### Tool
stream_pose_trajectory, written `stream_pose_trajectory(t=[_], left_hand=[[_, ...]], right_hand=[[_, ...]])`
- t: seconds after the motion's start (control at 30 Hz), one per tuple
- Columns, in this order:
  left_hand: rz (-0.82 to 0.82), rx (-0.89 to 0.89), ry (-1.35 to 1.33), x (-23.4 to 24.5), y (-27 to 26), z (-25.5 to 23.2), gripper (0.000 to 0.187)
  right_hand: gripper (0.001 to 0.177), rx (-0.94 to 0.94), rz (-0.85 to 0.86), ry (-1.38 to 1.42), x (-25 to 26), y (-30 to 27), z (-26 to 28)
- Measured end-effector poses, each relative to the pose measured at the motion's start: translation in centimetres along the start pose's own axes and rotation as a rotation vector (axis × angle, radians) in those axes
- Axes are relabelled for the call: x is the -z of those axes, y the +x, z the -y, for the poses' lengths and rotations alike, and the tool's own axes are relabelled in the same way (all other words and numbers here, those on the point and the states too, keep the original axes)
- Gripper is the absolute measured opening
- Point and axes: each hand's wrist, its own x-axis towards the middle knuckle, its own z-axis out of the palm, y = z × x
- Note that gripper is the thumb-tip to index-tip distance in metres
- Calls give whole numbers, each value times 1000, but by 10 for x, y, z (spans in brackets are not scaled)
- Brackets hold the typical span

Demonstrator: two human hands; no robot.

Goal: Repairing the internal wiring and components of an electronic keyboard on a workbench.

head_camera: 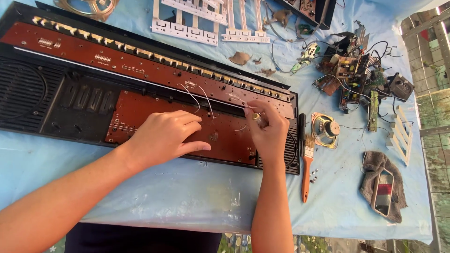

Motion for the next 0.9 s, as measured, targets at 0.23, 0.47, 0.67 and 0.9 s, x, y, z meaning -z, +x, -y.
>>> stream_pose_trajectory(t=[0.23, 0.47, 0.67, 0.9], left_hand=[[12, 9, 21, 1, 0, 2, 50], [-1, 13, 31, -2, -1, 2, 50], [-15, 15, 33, -6, -2, 3, 51], [-29, 0, 26, -6, -2, 4, 49]], right_hand=[[13, -47, -39, 16, -2, 2, -3], [16, -15, -39, -3, -5, -2, -10], [19, 124, -95, -114, -28, -3, -31], [19, 161, -48, -114, -20, 5, -14]])
